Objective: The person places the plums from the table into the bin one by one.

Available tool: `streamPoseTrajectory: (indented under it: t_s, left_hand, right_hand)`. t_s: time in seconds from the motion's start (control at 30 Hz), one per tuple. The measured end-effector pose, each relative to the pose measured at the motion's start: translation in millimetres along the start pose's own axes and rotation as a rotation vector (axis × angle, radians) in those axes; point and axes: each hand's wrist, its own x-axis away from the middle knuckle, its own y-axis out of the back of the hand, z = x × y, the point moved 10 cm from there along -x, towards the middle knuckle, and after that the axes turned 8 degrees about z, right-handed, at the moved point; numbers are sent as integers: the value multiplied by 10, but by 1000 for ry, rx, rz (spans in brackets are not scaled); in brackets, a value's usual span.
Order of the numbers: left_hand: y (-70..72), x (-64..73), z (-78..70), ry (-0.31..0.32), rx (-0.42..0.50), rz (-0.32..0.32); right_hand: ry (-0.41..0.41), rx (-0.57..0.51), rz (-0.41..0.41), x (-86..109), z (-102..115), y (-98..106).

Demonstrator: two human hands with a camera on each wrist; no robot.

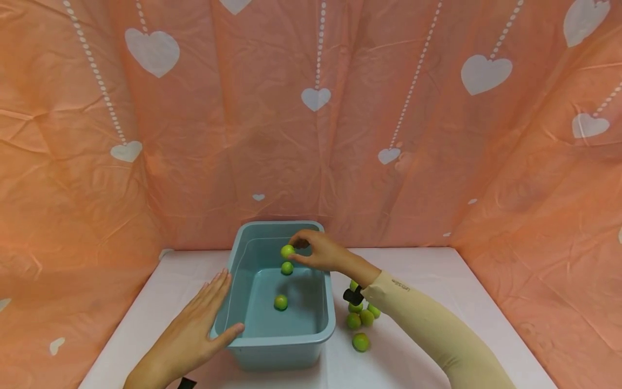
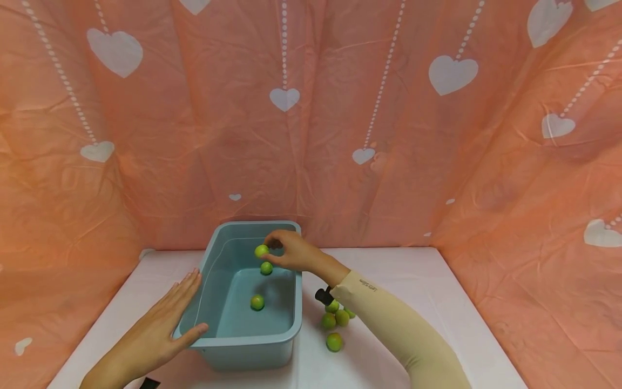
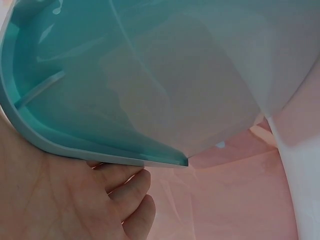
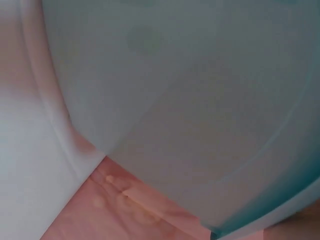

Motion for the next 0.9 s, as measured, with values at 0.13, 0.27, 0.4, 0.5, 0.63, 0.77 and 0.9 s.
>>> streamPoseTrajectory:
  t_s: [0.13, 0.27, 0.4, 0.5, 0.63, 0.77, 0.9]
  left_hand:
    - [12, 0, -11, -3, -6, -2]
    - [19, -1, -18, -9, -13, -7]
    - [12, 2, -23, -12, -16, -10]
    - [9, 6, -22, -15, -17, -16]
    - [10, 10, -23, -19, -22, -25]
    - [12, 8, -23, -20, -27, -28]
    - [11, 4, -22, -16, -24, -25]
  right_hand:
    - [-2, -5, 7, -41, 19, -19]
    - [7, -7, 18, -97, 57, -34]
    - [20, -3, 43, -158, 108, -70]
    - [27, 9, 61, -211, 136, -108]
    - [20, 35, 89, -261, 165, -154]
    - [15, 31, 115, -299, 191, -184]
    - [12, 33, 129, -335, 188, -217]
